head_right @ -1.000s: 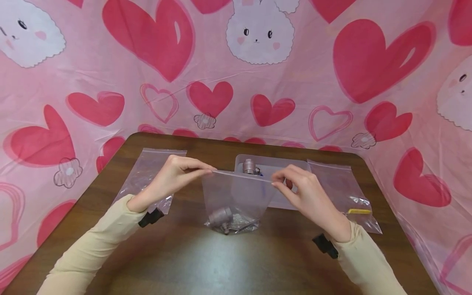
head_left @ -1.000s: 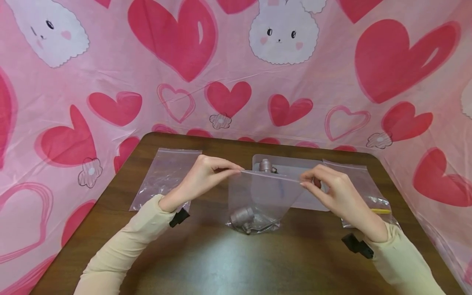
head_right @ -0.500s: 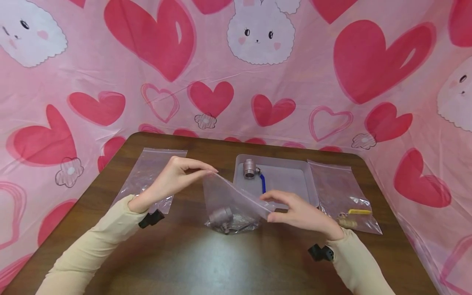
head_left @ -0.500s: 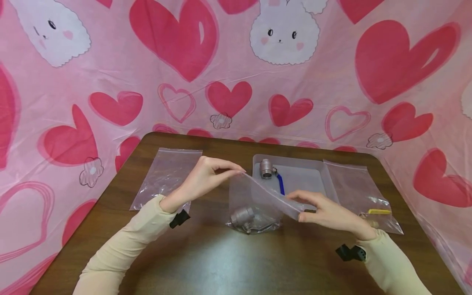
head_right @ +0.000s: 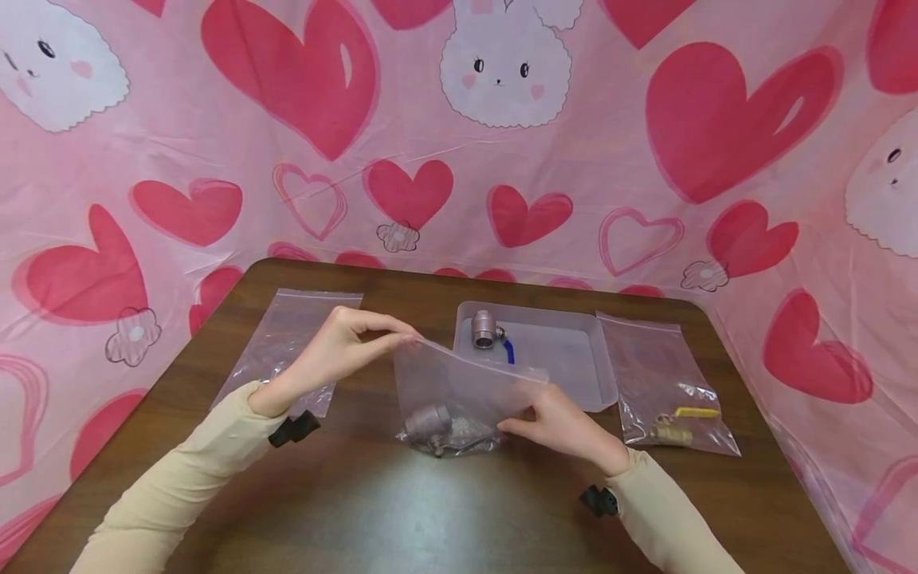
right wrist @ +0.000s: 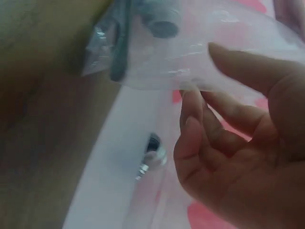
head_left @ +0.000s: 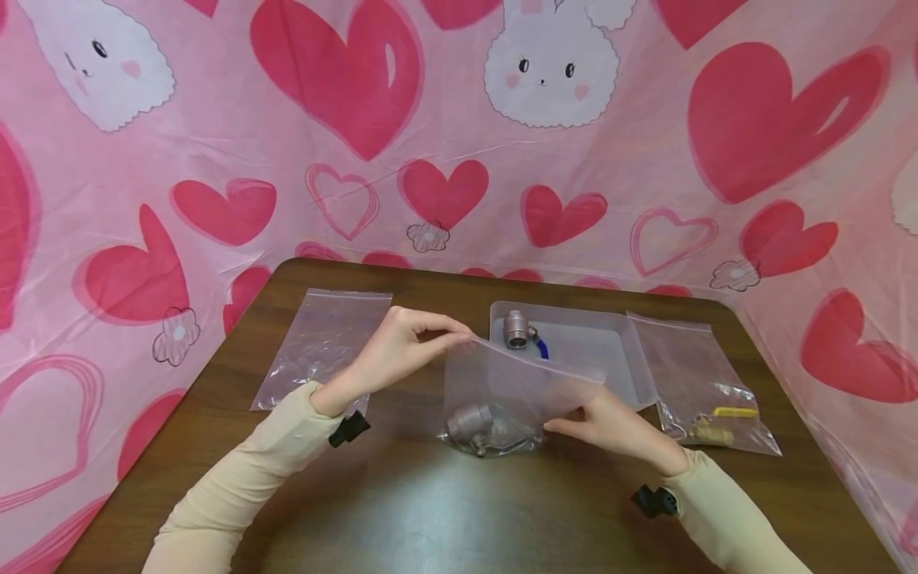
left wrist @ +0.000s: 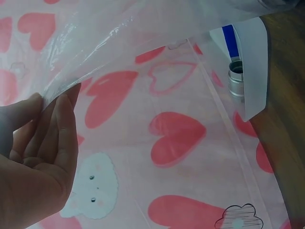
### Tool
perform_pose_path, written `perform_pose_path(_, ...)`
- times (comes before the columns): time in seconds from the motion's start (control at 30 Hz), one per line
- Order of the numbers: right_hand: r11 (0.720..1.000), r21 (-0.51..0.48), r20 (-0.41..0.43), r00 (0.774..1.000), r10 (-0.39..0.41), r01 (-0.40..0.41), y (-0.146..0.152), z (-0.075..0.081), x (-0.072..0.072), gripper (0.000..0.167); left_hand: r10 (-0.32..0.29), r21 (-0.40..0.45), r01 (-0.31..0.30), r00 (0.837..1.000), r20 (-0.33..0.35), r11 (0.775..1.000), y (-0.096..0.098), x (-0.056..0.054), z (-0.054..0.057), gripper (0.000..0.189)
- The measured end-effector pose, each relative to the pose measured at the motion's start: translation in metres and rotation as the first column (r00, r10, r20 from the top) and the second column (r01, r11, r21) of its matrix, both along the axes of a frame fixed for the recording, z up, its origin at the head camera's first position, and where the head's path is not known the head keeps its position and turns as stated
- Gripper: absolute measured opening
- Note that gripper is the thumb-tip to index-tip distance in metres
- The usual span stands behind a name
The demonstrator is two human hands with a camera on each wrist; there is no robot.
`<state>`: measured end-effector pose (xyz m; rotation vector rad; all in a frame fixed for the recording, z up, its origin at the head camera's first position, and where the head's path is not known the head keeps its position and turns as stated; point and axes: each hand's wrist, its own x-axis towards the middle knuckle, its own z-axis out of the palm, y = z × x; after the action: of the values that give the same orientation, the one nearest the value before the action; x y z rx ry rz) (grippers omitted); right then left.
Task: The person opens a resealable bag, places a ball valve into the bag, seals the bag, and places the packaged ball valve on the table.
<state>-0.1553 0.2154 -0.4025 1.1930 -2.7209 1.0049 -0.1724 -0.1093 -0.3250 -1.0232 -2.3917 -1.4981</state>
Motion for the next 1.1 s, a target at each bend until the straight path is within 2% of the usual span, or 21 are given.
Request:
perform_pose_path(0.2,0.999,0.021,0.026,0.999,0.025,-0.025,-0.004,-0.013,0.003,0.01,0.014,0.019,-0.015,0.998,0.06,1.0,-0.003,0.001,-0.002,0.011)
perform_pose_path(0.53,0.999,0.035,0.104,0.995,-0.012,0.008,-0.014,-0.028,0.008,0.02,0.03,0.029,-0.035,0.988,0.149,0.999,-0.008,0.004,-0.002,0.01)
perform_pose_path(0.67,1.0,0.005,0.204,0.979,-0.009,0.008,-0.018,-0.031,0.008,0.021,0.029,0.052,-0.039,0.985,0.17,0.998,-0.01,0.005,-0.002,0.01)
perform_pose_path(0.8,1.0,-0.011,0.282,0.959,0.029,-0.027,-0.021,-0.033,0.008,0.018,0.03,0.078,-0.046,0.981,0.191,0.996,-0.013,0.007,-0.002,0.012)
perform_pose_path(0.93,0.999,0.007,0.25,0.967,0.043,-0.046,-0.024,-0.033,0.007,0.011,0.043,0.092,-0.063,0.979,0.201,0.994,-0.018,0.009,0.0,0.014)
perform_pose_path(1.1,0.999,-0.013,0.21,0.976,0.049,-0.047,-0.028,-0.034,0.005,0.01,0.097,0.071,-0.111,0.98,0.175,0.991,-0.028,0.007,0.001,0.014)
